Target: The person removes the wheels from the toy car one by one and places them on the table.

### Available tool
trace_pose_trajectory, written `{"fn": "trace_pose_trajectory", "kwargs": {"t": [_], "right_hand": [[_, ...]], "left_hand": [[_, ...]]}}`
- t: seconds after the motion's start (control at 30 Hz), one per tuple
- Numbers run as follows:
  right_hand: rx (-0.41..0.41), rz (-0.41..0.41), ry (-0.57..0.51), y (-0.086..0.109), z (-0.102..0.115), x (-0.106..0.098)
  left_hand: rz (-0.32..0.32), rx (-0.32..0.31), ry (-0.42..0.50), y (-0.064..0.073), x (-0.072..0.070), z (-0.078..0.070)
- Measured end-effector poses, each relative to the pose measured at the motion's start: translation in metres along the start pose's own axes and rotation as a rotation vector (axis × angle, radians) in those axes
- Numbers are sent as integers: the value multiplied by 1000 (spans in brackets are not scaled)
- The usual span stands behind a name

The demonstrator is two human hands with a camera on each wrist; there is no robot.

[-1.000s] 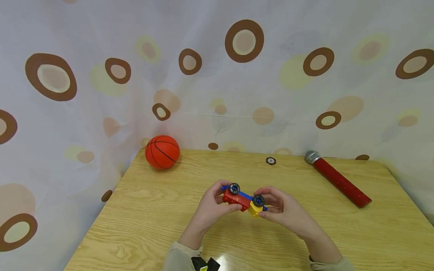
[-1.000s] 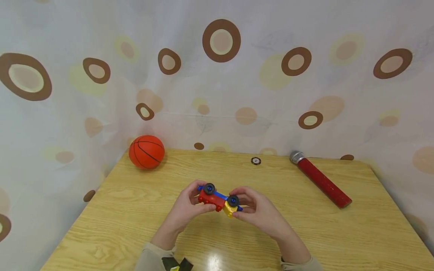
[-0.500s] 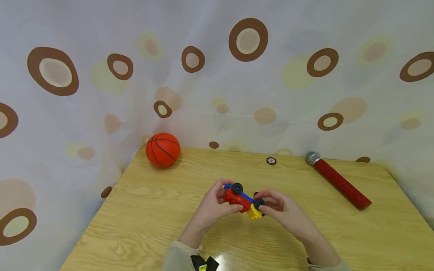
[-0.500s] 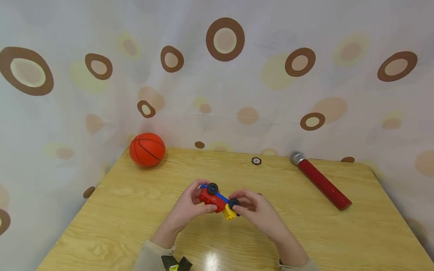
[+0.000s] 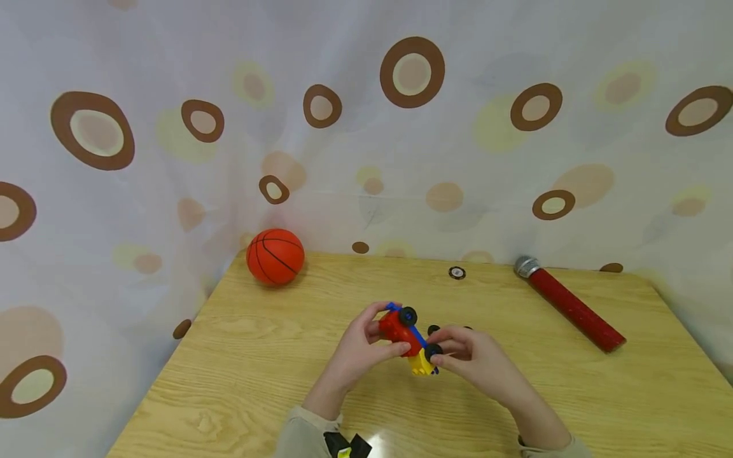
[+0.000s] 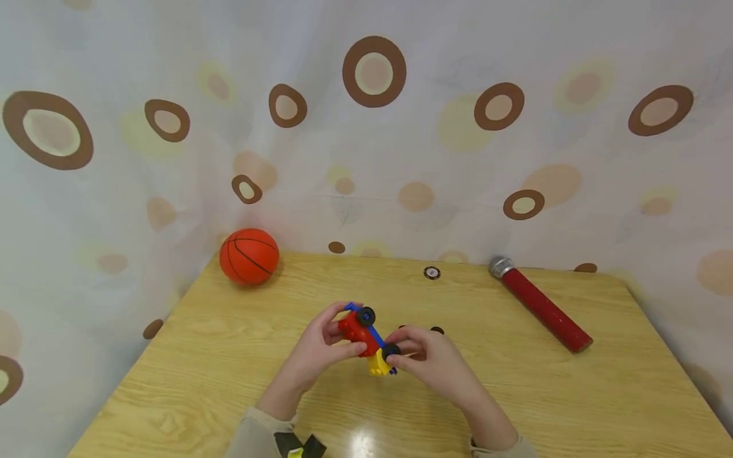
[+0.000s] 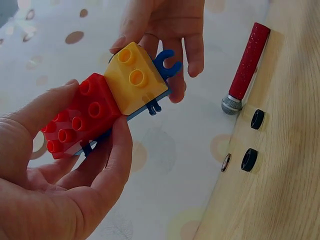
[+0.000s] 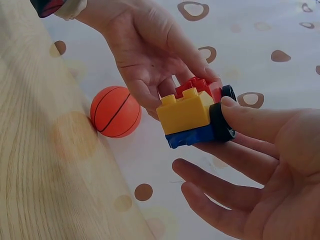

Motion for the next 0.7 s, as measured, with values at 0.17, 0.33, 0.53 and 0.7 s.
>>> {"fn": "trace_pose_trajectory", "kwargs": {"t": [0.17,0.33,0.53,0.7], "right_hand": [[-17,-38,72,1,3,-2],[-14,-52,103,2,5,-3],[-14,-68,128,3,7,-4],[-21,-76,127,4,8,-3]], "left_hand": [[-15,22,-30,-1,1,-3],[-29,35,-23,-1,2,-4],[-5,32,-8,-1,6,-3],[44,34,26,0,11,-5]]}}
Point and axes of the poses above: each hand's wrist, its own y-axis away from the middle knuckle, its own x-axis out of the palm, z = x × y, the point moved 10 cm from there along -y, towards the middle knuckle, and after that the axes turned 14 degrees about -y, right-handed, at the moved point
